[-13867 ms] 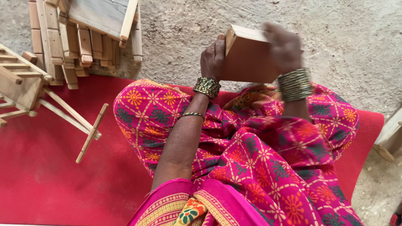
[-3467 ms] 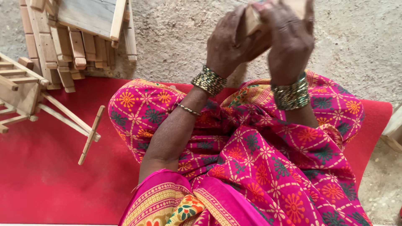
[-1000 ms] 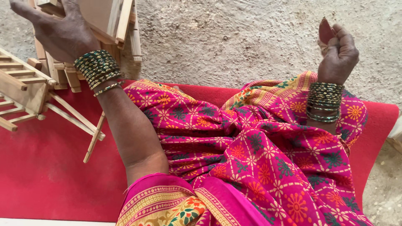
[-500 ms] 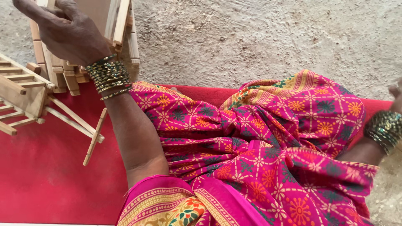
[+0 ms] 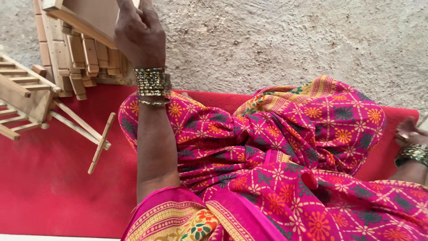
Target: The person sits on a red mat and assembles miniature wooden furniture. They handle small wooden chairs and rectangular boxes, rubbing the surfaces and fitting the legs onto the chair frames.
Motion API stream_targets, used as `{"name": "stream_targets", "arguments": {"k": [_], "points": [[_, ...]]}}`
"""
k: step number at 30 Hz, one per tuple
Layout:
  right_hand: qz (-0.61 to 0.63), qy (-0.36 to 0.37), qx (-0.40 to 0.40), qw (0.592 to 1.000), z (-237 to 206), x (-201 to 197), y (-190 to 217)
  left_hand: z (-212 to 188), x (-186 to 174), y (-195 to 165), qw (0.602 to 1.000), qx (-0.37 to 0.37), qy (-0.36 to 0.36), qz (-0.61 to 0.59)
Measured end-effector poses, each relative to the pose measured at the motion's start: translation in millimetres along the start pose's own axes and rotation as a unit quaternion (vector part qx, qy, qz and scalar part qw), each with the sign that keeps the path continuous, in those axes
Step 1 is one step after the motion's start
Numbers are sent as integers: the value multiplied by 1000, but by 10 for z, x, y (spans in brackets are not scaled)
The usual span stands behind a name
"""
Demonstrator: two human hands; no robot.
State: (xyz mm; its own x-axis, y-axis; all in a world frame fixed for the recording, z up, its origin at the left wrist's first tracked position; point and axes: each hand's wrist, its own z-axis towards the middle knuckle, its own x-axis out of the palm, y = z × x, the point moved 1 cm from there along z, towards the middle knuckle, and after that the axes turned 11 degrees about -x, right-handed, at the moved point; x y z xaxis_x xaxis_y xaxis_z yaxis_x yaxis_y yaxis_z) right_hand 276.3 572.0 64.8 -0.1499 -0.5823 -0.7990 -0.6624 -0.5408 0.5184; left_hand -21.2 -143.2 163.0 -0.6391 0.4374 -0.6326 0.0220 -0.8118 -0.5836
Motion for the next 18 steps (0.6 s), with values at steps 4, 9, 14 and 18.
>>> {"name": "stream_targets", "arguments": {"k": [4, 9, 14, 18], "points": [[-13, 14, 3, 1000, 19, 37, 4, 35, -23, -12, 1000, 2, -20, 19], [-33, 23, 9, 999, 17, 25, -55, -16, 156, 61, 1000, 20, 11, -7], [-52, 34, 11, 998, 25, 39, -10, -34, 181, 110, 998, 24, 62, -11], [-66, 43, 5, 997, 40, 74, 67, -43, 117, 56, 997, 16, 77, 2]]}}
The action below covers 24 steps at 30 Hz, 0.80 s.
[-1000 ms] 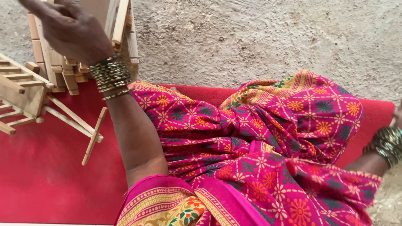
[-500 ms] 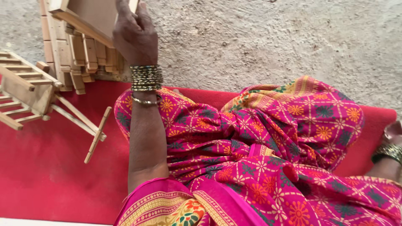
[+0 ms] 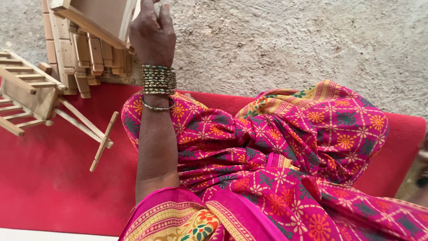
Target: The person sits on a red mat and assembles miniature wooden furniture. They handle small wooden chairs and rectangular boxes, rubbing the surfaces and fitting the legs onto the chair frames.
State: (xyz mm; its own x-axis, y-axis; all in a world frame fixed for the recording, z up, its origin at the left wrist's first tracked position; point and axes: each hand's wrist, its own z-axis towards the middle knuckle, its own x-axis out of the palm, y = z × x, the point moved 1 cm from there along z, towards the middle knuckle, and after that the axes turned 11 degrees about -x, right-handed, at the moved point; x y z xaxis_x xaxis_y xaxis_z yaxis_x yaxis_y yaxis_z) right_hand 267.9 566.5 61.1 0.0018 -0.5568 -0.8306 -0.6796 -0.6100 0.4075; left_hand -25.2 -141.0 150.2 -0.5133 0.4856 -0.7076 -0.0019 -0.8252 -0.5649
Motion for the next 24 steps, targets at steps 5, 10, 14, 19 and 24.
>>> {"name": "stream_targets", "arguments": {"k": [5, 10, 14, 19, 24], "points": [[-10, 4, -15, 1000, 52, -16, 29, -42, 43, -96, 999, -1, 15, -29], [-27, 11, -25, 999, 82, -36, 83, -48, 24, -85, 998, -16, 30, -44], [-38, 15, -33, 999, 23, -68, 131, 33, -59, -93, 999, 0, 11, -49], [-69, -2, -63, 996, -67, -33, 178, 83, -68, -92, 1000, 8, 2, -21], [-294, -104, -219, 924, -180, 227, 202, 59, 44, -72, 999, 31, 28, -27]]}}
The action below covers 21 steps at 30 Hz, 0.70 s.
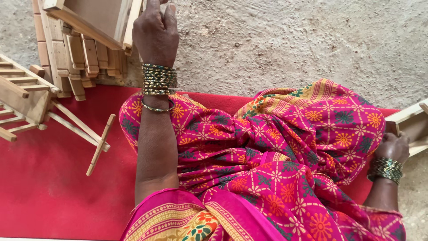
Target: The person sits on a red mat and assembles miniature wooden furniture. They handle small wooden chairs and rectangular boxes, rubbing the surfaces and fitting the legs onto the chair frames.
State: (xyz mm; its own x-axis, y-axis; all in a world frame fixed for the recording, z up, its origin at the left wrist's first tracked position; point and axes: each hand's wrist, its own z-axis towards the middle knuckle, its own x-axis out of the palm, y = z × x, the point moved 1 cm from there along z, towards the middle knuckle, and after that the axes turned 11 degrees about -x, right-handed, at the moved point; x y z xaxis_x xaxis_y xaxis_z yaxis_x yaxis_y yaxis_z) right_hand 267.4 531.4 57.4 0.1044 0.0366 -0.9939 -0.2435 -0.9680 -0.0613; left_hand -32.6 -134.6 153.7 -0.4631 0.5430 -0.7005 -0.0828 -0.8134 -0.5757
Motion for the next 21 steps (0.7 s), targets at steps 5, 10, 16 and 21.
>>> {"name": "stream_targets", "arguments": {"k": [5, 10, 16, 21], "points": [[163, 153, 121, 967, 277, -43, -105, -49, 13, 0, 1000, -8, 15, -27], [203, 250, 83, 943, 975, -280, -200, -64, 59, 92, 999, -10, 9, 45], [213, 215, -103, 948, 1772, -758, 294, -124, 427, 256, 998, -21, 59, 12], [267, -33, -353, 896, 1912, -1159, 1740, -251, 759, 294, 987, -11, 151, 54]]}}
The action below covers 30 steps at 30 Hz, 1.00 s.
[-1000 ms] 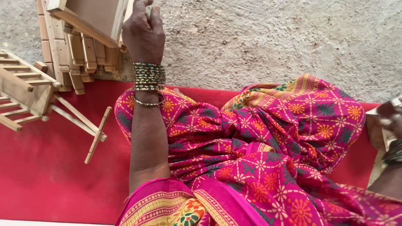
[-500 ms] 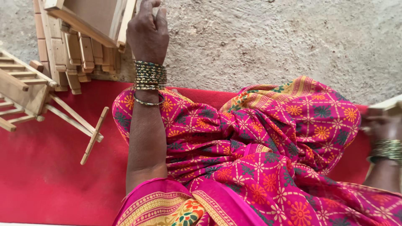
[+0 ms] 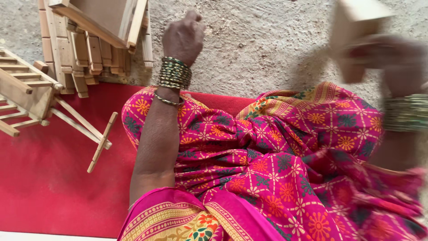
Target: The person sits on a red mat and assembles miniature wooden furniture. They handle small wooden chairs and rectangular boxes, rubbing the surfaces and fitting the legs onto the chair frames.
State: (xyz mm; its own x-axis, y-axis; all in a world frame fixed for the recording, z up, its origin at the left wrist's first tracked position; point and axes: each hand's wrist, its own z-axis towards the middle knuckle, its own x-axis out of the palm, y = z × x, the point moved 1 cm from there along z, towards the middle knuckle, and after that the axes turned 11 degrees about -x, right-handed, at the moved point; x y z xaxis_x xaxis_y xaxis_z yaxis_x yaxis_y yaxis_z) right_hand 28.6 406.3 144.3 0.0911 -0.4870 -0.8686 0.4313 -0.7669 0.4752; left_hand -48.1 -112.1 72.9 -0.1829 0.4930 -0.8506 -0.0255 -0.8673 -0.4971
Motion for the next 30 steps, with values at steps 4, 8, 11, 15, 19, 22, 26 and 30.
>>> {"name": "stream_targets", "arguments": {"k": [4, 8, 11, 15, 19, 22, 26, 30], "points": [[-90, -88, -152, 980, 521, 1128, 1237, -55, 86, 4, 998, 13, 53, 20], [-75, 24, -105, 991, 533, 1781, 1995, -89, 104, -76, 984, -48, 164, 42], [-57, 83, -102, 990, 512, 1855, 2140, -117, 107, -197, 967, -67, 242, 39], [50, 37, -40, 997, 575, 1657, 1957, -151, 42, -298, 951, -87, 289, 67], [249, -110, 31, 962, 619, 1382, 1624, -160, 56, -364, 931, -112, 332, 105], [225, -138, 127, 956, 614, 1301, 1438, -248, 237, -457, 899, -194, 369, 134], [186, -142, 136, 963, 604, 1432, 1412, -484, 539, -581, 901, -222, 366, 72], [62, -188, 0, 980, 604, 1606, 1383, -680, 797, -708, 916, -234, 315, 80]]}}
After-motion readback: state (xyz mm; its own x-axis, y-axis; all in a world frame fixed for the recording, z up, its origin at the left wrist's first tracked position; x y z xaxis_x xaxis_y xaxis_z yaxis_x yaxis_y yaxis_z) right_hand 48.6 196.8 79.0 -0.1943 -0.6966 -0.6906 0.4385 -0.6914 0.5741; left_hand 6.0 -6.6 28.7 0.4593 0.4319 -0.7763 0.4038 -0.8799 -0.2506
